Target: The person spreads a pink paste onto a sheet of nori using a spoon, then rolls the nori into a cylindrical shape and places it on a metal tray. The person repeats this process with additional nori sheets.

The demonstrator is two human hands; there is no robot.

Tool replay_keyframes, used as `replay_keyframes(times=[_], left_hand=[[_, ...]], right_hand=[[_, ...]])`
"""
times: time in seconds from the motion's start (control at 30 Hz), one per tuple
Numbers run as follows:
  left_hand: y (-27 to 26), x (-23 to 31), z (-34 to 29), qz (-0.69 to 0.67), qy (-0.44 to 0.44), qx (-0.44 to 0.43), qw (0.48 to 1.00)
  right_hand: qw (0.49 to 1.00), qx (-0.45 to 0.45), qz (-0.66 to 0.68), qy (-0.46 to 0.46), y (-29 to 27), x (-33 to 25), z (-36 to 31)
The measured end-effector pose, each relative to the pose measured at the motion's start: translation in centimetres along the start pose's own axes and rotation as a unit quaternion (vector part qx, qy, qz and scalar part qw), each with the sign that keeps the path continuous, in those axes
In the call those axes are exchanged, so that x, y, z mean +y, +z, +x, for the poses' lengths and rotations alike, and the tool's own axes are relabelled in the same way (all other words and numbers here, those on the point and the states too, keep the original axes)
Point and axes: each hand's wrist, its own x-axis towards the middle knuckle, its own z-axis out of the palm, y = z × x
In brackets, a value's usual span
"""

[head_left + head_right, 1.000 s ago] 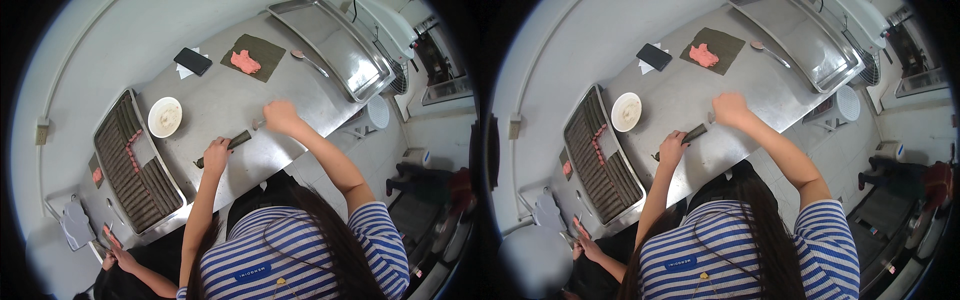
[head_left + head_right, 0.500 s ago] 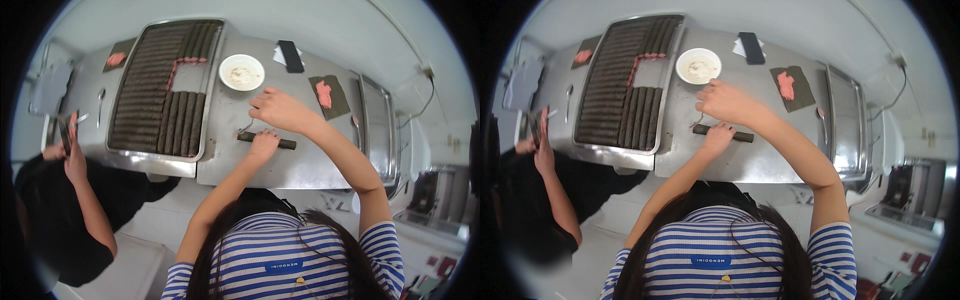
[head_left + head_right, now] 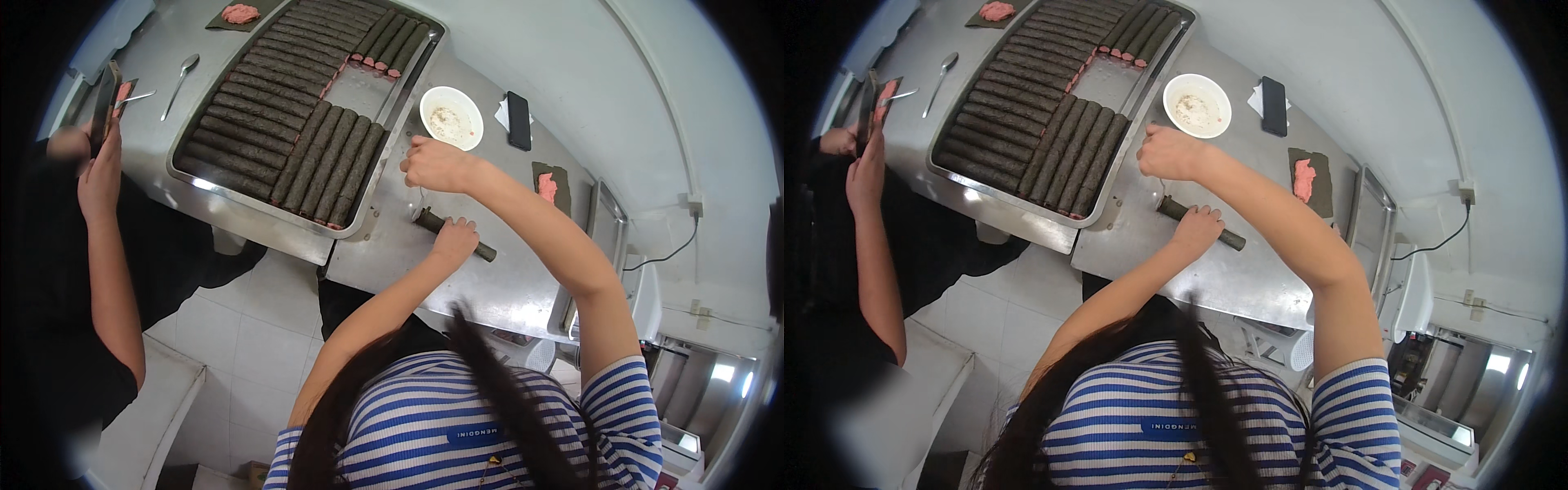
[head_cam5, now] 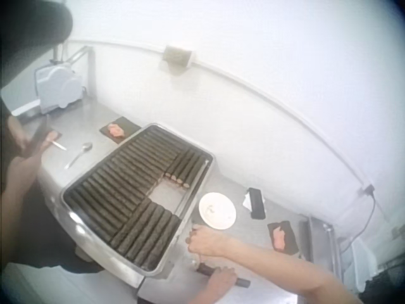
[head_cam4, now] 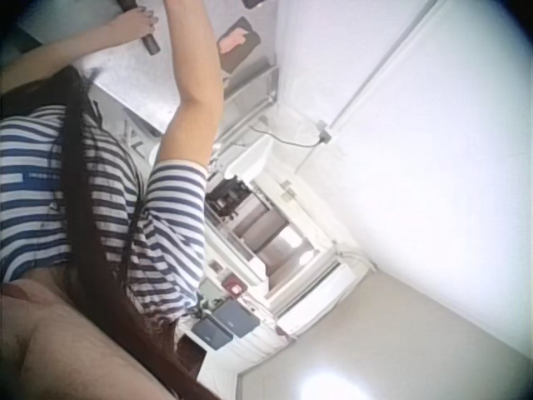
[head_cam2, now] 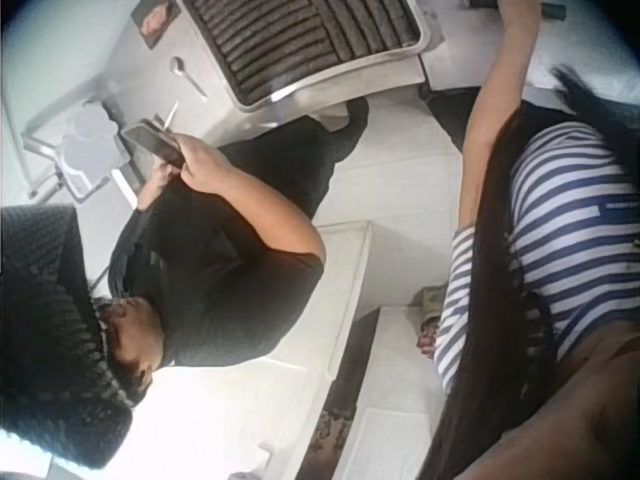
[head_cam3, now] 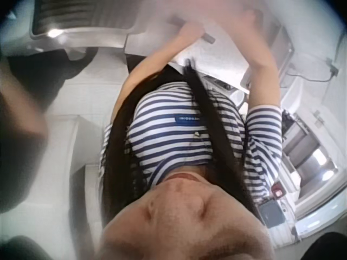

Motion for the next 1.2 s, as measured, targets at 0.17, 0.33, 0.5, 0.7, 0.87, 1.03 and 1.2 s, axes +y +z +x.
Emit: replay_keyframes(times=[0.17, 0.33, 0.5, 0.7, 0.87, 1.03, 1.2], left_hand=[[0.2, 0.1, 0.0, 0.008, -0.009, -0.004, 1.0], [0.5, 0.1, 0.1, 0.001, -0.016, 0.003, 1.0], [0.2, 0.1, 0.2, 0.001, -0.017, -0.019, 1.0], [-0.1, 0.0, 0.1, 0.005, -0.008, -0.016, 1.0], [0.0, 0.1, 0.0, 0.008, -0.013, -0.012, 1.0], [-0.1, -0.1, 0.1, 0.004, 0.0, -0.011, 1.0], [0.5, -0.8, -0.6, 0.011, 0.061, 0.053, 0.997]], right_hand=[[0.999, -0.047, -0.022, 0.017, 0.3, 0.2, 1.2], [0.997, -0.04, -0.066, 0.005, -0.1, 1.1, 1.7], [0.998, -0.052, -0.034, 0.031, -1.4, 1.3, 1.6], [0.996, -0.075, -0.011, 0.045, -0.8, 0.6, 1.2], [0.996, -0.048, -0.055, 0.058, -0.7, 1.2, 0.8], [0.987, -0.033, 0.037, 0.154, -1.3, 2.8, -2.1], [0.805, 0.126, 0.46, 0.354, 3.5, 0.5, -12.7]])
